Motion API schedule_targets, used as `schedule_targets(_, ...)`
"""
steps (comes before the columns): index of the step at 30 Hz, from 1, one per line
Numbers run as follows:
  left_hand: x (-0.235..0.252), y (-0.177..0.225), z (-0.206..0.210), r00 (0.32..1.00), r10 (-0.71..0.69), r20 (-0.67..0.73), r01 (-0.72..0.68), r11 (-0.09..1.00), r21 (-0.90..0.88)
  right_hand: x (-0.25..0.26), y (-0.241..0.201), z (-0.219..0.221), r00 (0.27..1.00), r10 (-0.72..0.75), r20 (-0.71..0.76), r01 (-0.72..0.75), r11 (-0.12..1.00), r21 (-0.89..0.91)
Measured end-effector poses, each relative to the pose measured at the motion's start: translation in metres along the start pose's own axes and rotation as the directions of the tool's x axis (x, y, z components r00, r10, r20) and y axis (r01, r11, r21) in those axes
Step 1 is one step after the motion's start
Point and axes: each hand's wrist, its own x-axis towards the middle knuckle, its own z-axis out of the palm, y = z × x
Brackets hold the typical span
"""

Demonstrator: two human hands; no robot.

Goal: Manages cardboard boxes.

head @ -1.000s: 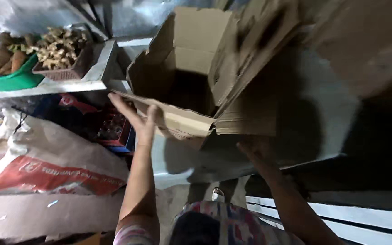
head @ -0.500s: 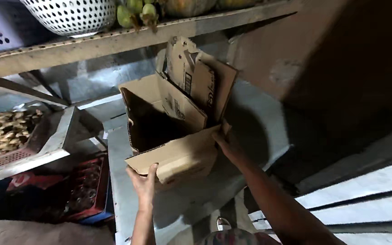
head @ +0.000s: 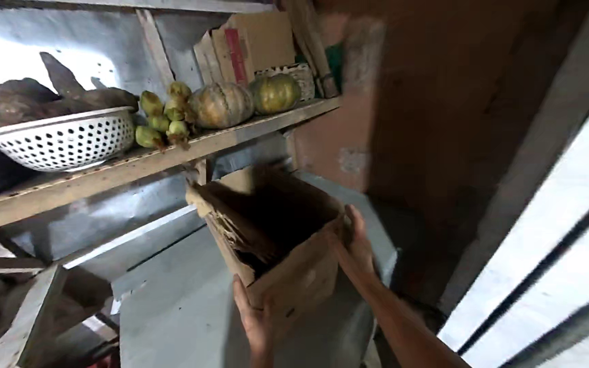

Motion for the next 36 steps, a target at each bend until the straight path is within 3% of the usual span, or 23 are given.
schedule_targets(2, 0.000, 0.000, 0.012, 0.999, 0.028, 0.020, -0.028, 1.000, 0.002, 0.015, -0.020, -0.006, 0.964, -0.265, -0.005, 0.265, 0.964, -0.018)
schedule_targets(4, 0.001, -0.001, 0.018, 0.999, 0.047, 0.027, -0.047, 0.999, -0.005, 0.033, -0.044, -0.008, 0.920, -0.358, 0.159, 0.368, 0.929, -0.038)
schedule_targets(9, -0.003, 0.008, 0.025, 0.992, 0.124, 0.028, -0.123, 0.992, -0.012, 0.020, -0.082, 0.041, 0.688, -0.224, 0.691, 0.507, 0.829, -0.236)
schedule_targets(14, -0.008, 0.006, 0.023, 0.994, 0.111, -0.008, -0.110, 0.993, 0.049, 0.008, -0.105, 0.082, 0.625, -0.114, 0.772, 0.485, 0.832, -0.270)
schedule_targets(20, -0.003, 0.019, 0.013, 0.987, 0.159, 0.016, -0.159, 0.987, 0.031, 0.011, -0.123, 0.098, 0.669, -0.074, 0.740, 0.391, 0.881, -0.265)
schedule_targets(23, 0.015, 0.044, 0.003, 0.907, 0.413, -0.084, -0.401, 0.907, 0.127, 0.036, -0.133, 0.087, 0.663, 0.060, 0.747, 0.266, 0.913, -0.309)
schedule_targets(26, 0.037, 0.075, -0.014, 0.796, 0.602, 0.063, -0.592, 0.753, 0.288, 0.066, -0.128, 0.076, 0.675, 0.168, 0.718, 0.124, 0.934, -0.335)
schedule_targets(29, 0.052, 0.082, -0.021, 0.790, 0.563, 0.242, -0.609, 0.676, 0.415, 0.096, -0.099, 0.065, 0.752, 0.106, 0.651, 0.102, 0.957, -0.273)
schedule_targets(31, 0.054, 0.083, -0.026, 0.836, 0.495, 0.236, -0.548, 0.735, 0.398, 0.117, -0.088, 0.053, 0.761, 0.085, 0.643, 0.108, 0.961, -0.255)
schedule_targets(34, 0.039, 0.076, -0.027, 0.883, 0.455, 0.115, -0.469, 0.868, 0.161, 0.136, -0.058, 0.038, 0.793, 0.143, 0.592, 0.018, 0.966, -0.258)
schedule_targets(36, 0.029, 0.073, -0.024, 0.900, 0.436, 0.014, -0.436, 0.899, 0.033, 0.135, -0.042, 0.030, 0.800, 0.209, 0.563, -0.021, 0.947, -0.322)
